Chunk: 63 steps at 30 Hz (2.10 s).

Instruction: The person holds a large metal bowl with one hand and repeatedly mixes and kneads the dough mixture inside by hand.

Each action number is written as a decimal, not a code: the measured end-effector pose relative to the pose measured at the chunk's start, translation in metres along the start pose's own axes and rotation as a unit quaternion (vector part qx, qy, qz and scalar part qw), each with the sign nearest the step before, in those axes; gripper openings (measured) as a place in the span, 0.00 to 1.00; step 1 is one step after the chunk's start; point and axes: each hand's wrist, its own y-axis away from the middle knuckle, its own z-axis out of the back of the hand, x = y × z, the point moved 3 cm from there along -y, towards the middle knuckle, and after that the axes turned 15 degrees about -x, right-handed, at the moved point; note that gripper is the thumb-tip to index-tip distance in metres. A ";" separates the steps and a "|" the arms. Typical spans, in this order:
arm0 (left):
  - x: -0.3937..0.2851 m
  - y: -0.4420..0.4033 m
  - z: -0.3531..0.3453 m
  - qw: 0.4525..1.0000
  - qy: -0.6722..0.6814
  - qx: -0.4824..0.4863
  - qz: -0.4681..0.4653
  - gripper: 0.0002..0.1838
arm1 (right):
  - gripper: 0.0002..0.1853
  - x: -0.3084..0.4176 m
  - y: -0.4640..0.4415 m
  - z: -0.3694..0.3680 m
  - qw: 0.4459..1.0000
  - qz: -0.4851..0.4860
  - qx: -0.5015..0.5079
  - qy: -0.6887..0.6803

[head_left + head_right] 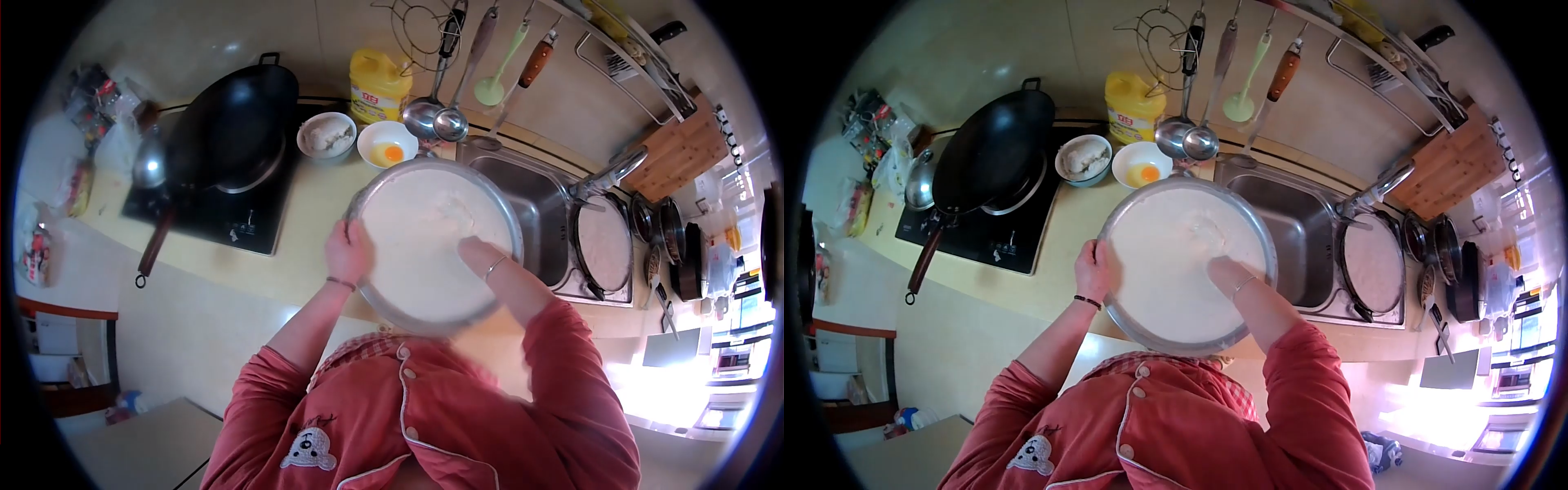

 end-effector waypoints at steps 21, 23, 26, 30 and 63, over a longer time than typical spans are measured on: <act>-0.003 0.000 -0.001 1.000 0.021 -0.006 0.003 0.16 | 0.12 0.044 0.051 -0.058 0.957 0.167 0.204 0.119; -0.002 0.000 -0.001 1.000 0.023 -0.006 0.005 0.16 | 0.12 0.051 0.049 -0.061 0.953 0.180 0.208 0.124; 0.001 0.000 -0.002 1.000 0.010 -0.008 -0.004 0.16 | 0.12 0.063 0.045 -0.064 0.949 0.195 0.211 0.128; 0.000 0.000 -0.001 1.000 0.006 -0.005 -0.004 0.17 | 0.12 0.080 0.037 -0.060 0.947 0.207 0.208 0.130; 0.001 0.000 -0.001 1.000 0.020 0.003 -0.014 0.15 | 0.18 0.080 0.037 0.020 0.593 -0.083 0.046 -0.799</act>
